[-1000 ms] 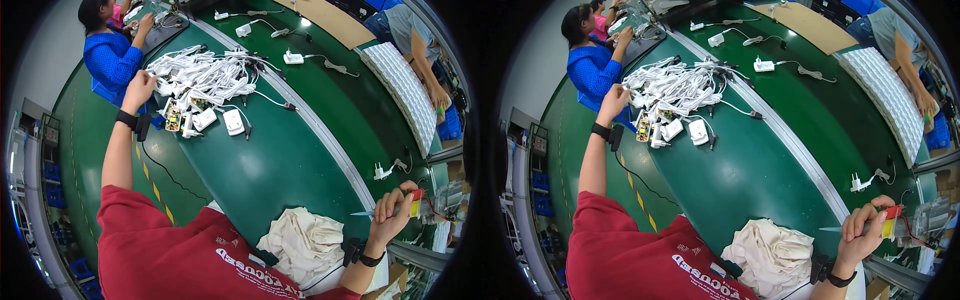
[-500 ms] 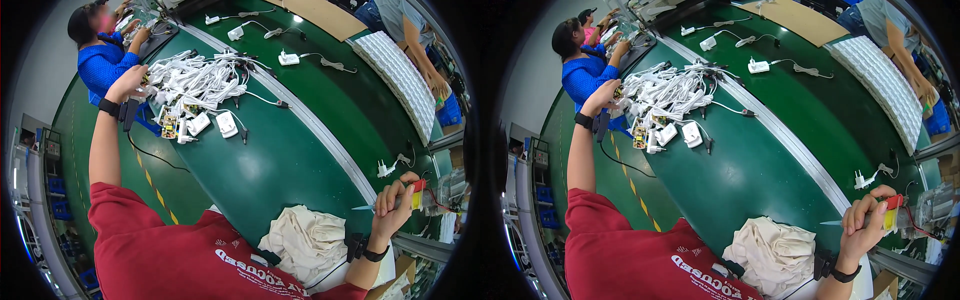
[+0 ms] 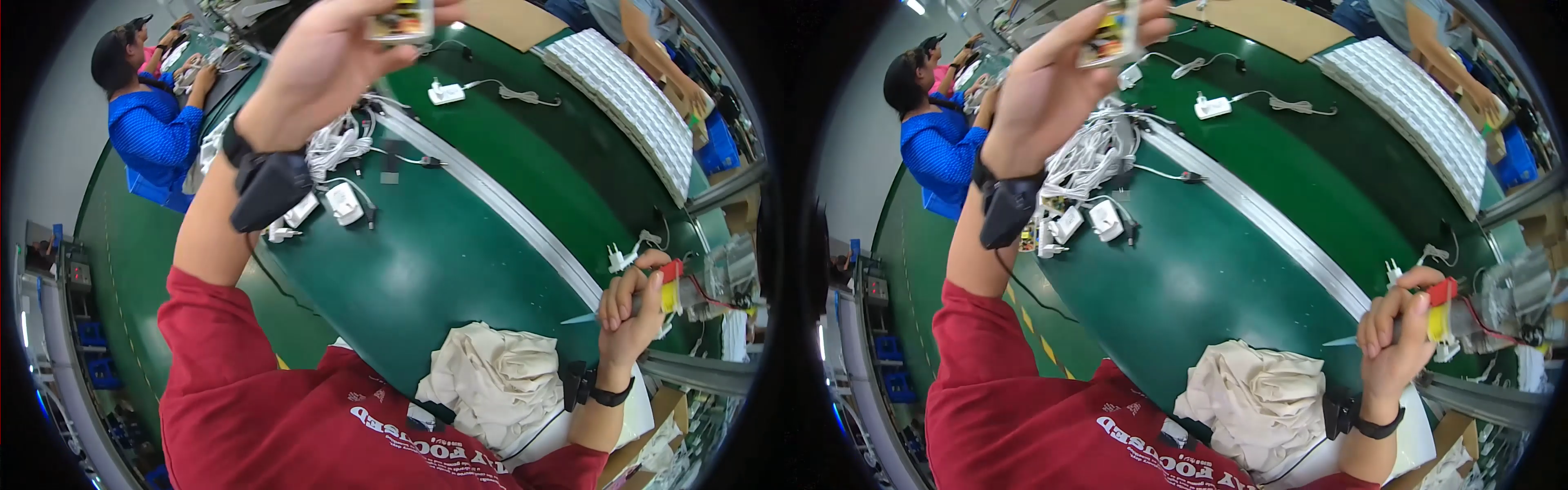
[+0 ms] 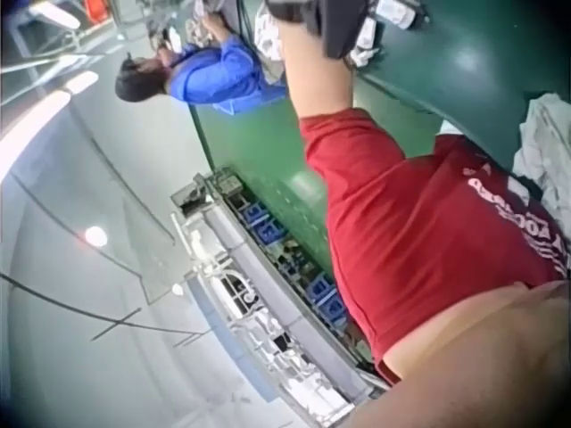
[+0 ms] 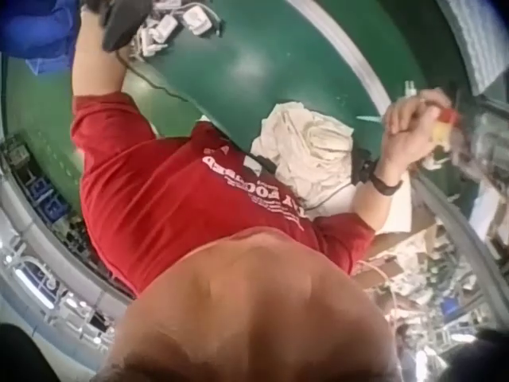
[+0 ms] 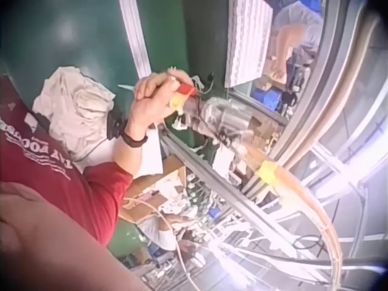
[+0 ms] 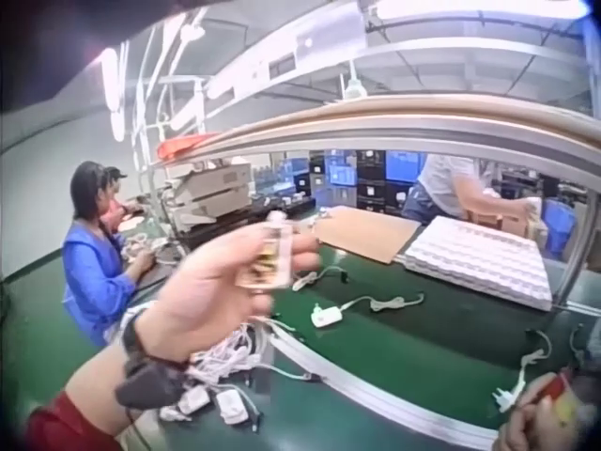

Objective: The person picks up a circuit board with an attached power cord, applies a substance from a dispenser to the board, and places it on the green work surface, repeating this process for several units.

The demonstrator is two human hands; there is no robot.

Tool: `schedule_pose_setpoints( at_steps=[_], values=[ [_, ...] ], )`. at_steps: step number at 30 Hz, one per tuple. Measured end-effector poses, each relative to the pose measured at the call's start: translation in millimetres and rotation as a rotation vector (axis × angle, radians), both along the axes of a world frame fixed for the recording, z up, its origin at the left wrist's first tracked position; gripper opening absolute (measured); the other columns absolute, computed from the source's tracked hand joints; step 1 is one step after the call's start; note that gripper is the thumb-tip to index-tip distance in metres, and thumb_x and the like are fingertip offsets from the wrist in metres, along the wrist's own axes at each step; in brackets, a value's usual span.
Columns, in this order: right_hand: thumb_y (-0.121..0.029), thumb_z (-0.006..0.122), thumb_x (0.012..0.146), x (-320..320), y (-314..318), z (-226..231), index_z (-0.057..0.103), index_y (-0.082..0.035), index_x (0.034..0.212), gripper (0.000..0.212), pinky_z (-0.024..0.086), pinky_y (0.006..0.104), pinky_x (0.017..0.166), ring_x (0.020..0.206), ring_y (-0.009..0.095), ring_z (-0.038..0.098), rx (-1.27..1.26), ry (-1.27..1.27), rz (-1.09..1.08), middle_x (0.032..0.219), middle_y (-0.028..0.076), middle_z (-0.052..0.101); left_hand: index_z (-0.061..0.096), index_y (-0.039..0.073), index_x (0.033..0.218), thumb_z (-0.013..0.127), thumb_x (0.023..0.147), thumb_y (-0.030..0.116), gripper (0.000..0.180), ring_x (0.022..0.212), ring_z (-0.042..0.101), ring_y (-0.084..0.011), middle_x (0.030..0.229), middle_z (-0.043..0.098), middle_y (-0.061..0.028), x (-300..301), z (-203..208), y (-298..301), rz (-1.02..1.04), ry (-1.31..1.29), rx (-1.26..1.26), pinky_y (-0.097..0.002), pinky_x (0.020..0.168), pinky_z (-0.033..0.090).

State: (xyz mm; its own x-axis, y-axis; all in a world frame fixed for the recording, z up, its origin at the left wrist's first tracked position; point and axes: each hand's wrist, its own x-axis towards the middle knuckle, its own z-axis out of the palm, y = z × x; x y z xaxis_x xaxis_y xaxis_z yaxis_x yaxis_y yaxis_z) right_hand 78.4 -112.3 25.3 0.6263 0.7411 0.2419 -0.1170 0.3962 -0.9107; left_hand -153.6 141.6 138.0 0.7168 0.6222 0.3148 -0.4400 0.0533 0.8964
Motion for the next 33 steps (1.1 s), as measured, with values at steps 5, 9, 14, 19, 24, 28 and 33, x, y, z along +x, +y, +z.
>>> schedule_pose_setpoints(
  at_steps=[5,9,14,19,24,28,33],
  values=[
    [-0.031,0.04,0.099,2.3,-0.8,-3.9,0.042,-0.005,0.102,0.026,0.021,0.0191,0.033,0.036,0.004,0.024,0.019,-0.081,0.068,0.05,-0.004,0.029,0.048,0.002,0.119,0.047,0.095,0.022,0.031,0.079,0.055,-0.0101,0.11,0.063,-0.0132,94.8,-16.4,-19.8,-0.221,-0.004,0.072,-0.0179,0.054,0.043],
    [-0.031,0.041,0.098,5.1,-10.6,-4.4,0.043,-0.005,0.101,0.026,0.022,0.0196,0.033,0.036,0.004,0.025,0.006,-0.088,0.032,0.05,-0.004,0.029,0.045,0.002,0.119,0.048,0.095,0.024,0.033,0.097,0.064,-0.0176,0.114,0.062,-0.0156,147.1,-69.8,-77.1,-0.283,0.07,0.078,-0.0189,0.052,0.045],
    [-0.03,0.041,0.098,14.4,-7.7,-2.0,0.043,-0.005,0.1,0.025,0.022,0.0203,0.033,0.036,0.004,0.025,-0.034,-0.099,-0.044,0.05,-0.004,0.029,0.043,0.006,0.112,0.054,0.092,0.02,0.027,0.089,0.062,-0.0141,0.102,0.063,-0.0096,161.5,-182.6,-126.9,-0.462,0.443,-0.33,-0.0233,0.059,0.05],
    [-0.029,0.041,0.098,26.0,-4.1,4.4,0.044,-0.005,0.099,0.024,0.022,0.0208,0.034,0.035,0.005,0.025,-0.056,-0.125,-0.09,0.05,-0.003,0.03,0.038,0.006,0.124,0.051,0.094,0.015,0.034,0.106,0.058,-0.0199,0.116,0.056,-0.012,141.1,-212.1,-167.5,-0.682,0.443,-0.57,-0.0315,0.076,0.054],
    [-0.028,0.043,0.097,33.0,1.8,3.7,0.043,-0.006,0.098,0.021,0.022,0.0213,0.034,0.035,0.005,0.025,-0.048,-0.121,-0.095,0.049,-0.003,0.031,0.035,0.006,0.127,0.048,0.093,0.007,0.036,0.109,0.055,-0.0193,0.119,0.052,-0.0115,136.7,-212.6,-169.6,-0.835,0.367,-0.502,-0.0343,0.081,0.055],
    [-0.029,0.044,0.096,30.8,3.9,1.0,0.04,-0.008,0.093,0.021,0.022,0.0216,0.033,0.034,0.005,0.025,-0.044,-0.126,-0.065,0.048,-0.003,0.031,0.034,0.006,0.13,0.047,0.093,0.004,0.039,0.11,0.054,-0.0194,0.12,0.052,-0.0115,136.7,-214.1,-167.2,-0.846,0.302,-0.503,-0.0338,0.081,0.055],
    [-0.018,0.051,0.092,27.0,4.1,-2.0,0.041,-0.005,0.092,0.016,0.024,0.0206,0.038,0.04,0.004,0.031,0.036,-0.047,-0.012,0.052,-0.002,0.038,0.033,0.006,0.129,0.046,0.092,0.002,0.04,0.11,0.055,-0.0197,0.121,0.051,-0.0121,134.9,-216.2,-166.7,-0.837,0.279,-0.513,-0.0331,0.079,0.056]
  ],
)
